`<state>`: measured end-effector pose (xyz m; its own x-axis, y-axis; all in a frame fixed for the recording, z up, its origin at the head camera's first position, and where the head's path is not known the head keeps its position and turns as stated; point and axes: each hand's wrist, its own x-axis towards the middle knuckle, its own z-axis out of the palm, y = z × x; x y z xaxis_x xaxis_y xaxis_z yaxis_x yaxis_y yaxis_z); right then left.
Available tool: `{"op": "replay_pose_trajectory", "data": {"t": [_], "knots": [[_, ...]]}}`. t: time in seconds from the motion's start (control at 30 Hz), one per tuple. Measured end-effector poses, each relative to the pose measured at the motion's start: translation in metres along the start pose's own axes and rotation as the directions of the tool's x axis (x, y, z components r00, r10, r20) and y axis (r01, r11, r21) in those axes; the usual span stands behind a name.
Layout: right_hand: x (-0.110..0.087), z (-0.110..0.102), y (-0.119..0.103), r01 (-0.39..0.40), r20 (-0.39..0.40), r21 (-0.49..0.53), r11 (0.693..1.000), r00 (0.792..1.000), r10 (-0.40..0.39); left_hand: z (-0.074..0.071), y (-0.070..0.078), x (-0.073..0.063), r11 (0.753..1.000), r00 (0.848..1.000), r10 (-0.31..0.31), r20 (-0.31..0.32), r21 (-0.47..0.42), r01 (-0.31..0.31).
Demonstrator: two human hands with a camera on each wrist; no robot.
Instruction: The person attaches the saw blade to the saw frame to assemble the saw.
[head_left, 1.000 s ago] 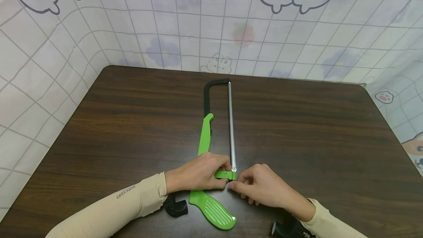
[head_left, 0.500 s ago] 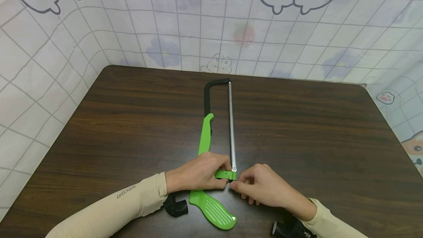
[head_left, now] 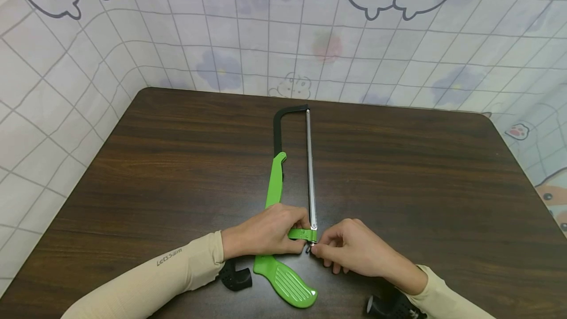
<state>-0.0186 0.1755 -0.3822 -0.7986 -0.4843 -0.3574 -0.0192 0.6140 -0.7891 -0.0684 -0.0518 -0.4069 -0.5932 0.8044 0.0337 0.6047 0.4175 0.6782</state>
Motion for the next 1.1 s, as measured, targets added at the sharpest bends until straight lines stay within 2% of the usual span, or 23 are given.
{"op": "replay_pose_trajectory", "data": {"t": [0.37, 0.67, 1.1], "knots": [[-0.0012, -0.0011, 0.0014, 0.028, 0.028, 0.004, 1.000, 0.999, -0.029, 0.0003, 0.0008, -0.0001, 1.000, 1.000, -0.012, 0.005, 0.006, 0.012], [0.0000, -0.0020, 0.0031, 0.053, 0.016, 0.013, 0.999, 0.998, -0.053, 0.0007, 0.0005, -0.0009, 1.000, 1.000, -0.010, 0.002, 0.006, 0.010], [0.0004, -0.0038, 0.0043, 0.036, -0.004, -0.008, 0.999, 0.999, -0.036, 0.0010, 0.0000, -0.0002, 1.000, 1.000, 0.007, -0.009, 0.019, -0.006]]}}
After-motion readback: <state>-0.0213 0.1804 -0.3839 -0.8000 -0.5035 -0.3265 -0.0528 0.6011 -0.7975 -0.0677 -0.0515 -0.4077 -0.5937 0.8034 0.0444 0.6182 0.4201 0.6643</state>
